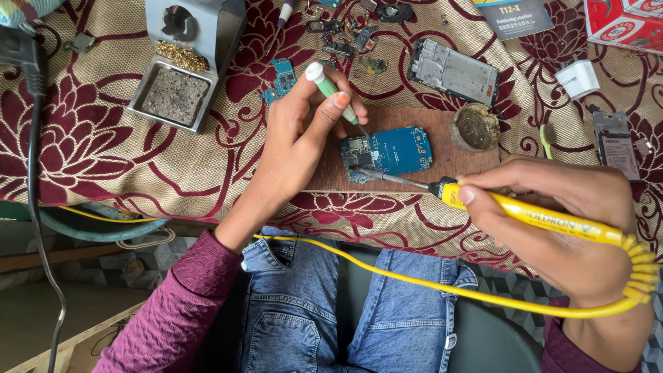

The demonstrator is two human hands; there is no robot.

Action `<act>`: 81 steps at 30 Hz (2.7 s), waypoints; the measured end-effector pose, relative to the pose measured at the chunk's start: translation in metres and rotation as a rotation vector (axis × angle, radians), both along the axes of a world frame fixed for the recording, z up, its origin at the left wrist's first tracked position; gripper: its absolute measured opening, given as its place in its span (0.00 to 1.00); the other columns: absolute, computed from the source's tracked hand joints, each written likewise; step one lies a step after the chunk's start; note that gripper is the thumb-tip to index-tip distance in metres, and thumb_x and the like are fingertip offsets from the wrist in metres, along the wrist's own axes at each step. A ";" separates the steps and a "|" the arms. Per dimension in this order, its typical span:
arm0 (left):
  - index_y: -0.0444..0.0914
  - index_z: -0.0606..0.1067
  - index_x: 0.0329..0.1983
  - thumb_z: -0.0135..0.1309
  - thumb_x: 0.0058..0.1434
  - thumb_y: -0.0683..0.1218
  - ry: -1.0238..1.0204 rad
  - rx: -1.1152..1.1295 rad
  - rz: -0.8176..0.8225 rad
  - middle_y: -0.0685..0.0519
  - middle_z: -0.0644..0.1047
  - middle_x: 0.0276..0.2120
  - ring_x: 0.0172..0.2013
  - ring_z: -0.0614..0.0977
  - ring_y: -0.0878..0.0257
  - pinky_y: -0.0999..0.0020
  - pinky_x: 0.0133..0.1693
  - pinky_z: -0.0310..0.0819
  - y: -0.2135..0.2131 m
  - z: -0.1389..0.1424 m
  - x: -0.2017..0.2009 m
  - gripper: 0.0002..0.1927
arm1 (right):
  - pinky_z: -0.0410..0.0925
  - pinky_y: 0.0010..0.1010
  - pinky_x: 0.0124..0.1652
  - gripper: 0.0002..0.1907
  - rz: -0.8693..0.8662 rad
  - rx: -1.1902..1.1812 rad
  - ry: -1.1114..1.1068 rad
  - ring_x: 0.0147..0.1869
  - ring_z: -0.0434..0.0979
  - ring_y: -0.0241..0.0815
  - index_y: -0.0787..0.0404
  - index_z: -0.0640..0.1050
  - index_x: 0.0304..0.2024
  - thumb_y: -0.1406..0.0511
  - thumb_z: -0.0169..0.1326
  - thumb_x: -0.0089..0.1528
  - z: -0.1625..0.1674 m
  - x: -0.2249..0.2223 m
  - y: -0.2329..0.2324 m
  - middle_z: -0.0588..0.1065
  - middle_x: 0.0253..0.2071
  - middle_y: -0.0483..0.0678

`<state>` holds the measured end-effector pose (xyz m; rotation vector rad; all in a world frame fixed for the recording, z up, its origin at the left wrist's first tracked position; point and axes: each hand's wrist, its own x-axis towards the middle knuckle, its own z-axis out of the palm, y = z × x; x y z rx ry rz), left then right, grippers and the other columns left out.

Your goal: The person uses a soldering iron and a green-handled tool to work on a blue circuit board placed on a wooden board. They then use a yellow toothbrush to scrub the circuit board surface.

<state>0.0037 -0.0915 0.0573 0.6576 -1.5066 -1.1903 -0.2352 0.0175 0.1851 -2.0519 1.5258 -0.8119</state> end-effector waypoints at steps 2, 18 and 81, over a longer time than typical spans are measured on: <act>0.37 0.70 0.51 0.44 0.79 0.49 -0.003 0.000 0.003 0.54 0.81 0.40 0.44 0.83 0.67 0.73 0.41 0.77 0.000 0.000 0.000 0.10 | 0.63 0.15 0.28 0.07 -0.037 0.019 0.020 0.29 0.73 0.23 0.67 0.83 0.40 0.72 0.61 0.59 -0.002 -0.002 -0.001 0.80 0.30 0.42; 0.36 0.70 0.51 0.45 0.78 0.48 0.012 0.031 -0.004 0.53 0.81 0.40 0.43 0.83 0.67 0.73 0.40 0.76 0.000 0.001 0.001 0.10 | 0.62 0.15 0.23 0.08 -0.131 0.161 -0.041 0.25 0.73 0.23 0.65 0.85 0.41 0.72 0.62 0.58 -0.004 -0.005 0.003 0.79 0.24 0.41; 0.34 0.71 0.52 0.46 0.77 0.38 -0.122 -0.163 -0.320 0.53 0.81 0.48 0.50 0.81 0.68 0.72 0.53 0.76 -0.018 0.006 0.003 0.04 | 0.65 0.17 0.28 0.10 -0.056 0.112 0.040 0.30 0.76 0.25 0.65 0.84 0.44 0.71 0.62 0.60 0.001 -0.006 -0.001 0.81 0.30 0.43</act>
